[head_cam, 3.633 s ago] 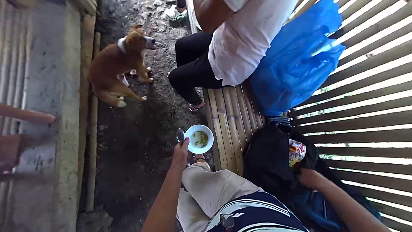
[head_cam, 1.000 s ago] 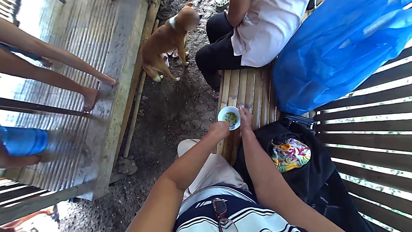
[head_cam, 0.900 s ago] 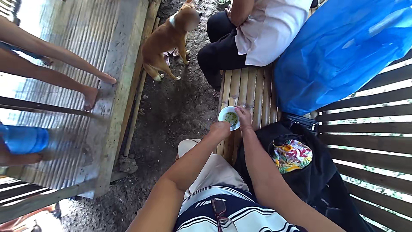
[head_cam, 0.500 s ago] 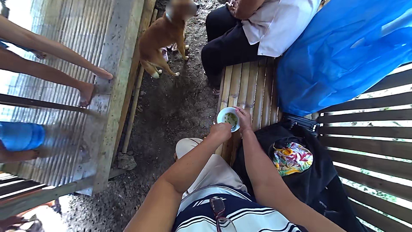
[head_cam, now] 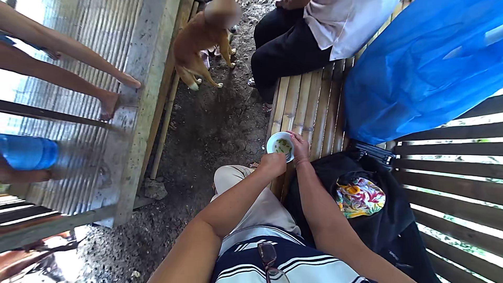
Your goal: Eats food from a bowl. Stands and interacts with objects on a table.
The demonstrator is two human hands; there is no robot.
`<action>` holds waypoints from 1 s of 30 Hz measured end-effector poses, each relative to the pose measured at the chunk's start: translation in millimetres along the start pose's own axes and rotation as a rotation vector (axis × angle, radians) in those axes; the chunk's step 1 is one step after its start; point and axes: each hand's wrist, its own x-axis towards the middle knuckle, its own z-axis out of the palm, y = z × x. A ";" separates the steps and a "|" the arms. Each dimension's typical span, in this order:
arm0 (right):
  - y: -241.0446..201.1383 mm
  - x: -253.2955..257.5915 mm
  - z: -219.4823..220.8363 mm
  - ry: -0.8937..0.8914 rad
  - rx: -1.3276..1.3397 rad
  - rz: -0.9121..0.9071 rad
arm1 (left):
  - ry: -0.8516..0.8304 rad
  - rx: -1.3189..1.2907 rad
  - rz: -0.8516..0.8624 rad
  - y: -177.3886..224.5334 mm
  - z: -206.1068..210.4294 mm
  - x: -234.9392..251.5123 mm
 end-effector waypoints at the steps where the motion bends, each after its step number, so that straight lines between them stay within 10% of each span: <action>1: 1.4 0.4 0.2 0.003 0.006 0.004 | -0.013 0.006 0.010 -0.6 -2.0 1.8; 30: 1.5 -5.2 5.1 0.103 0.108 0.020 | -0.120 0.351 0.236 13.7 -14.0 5.9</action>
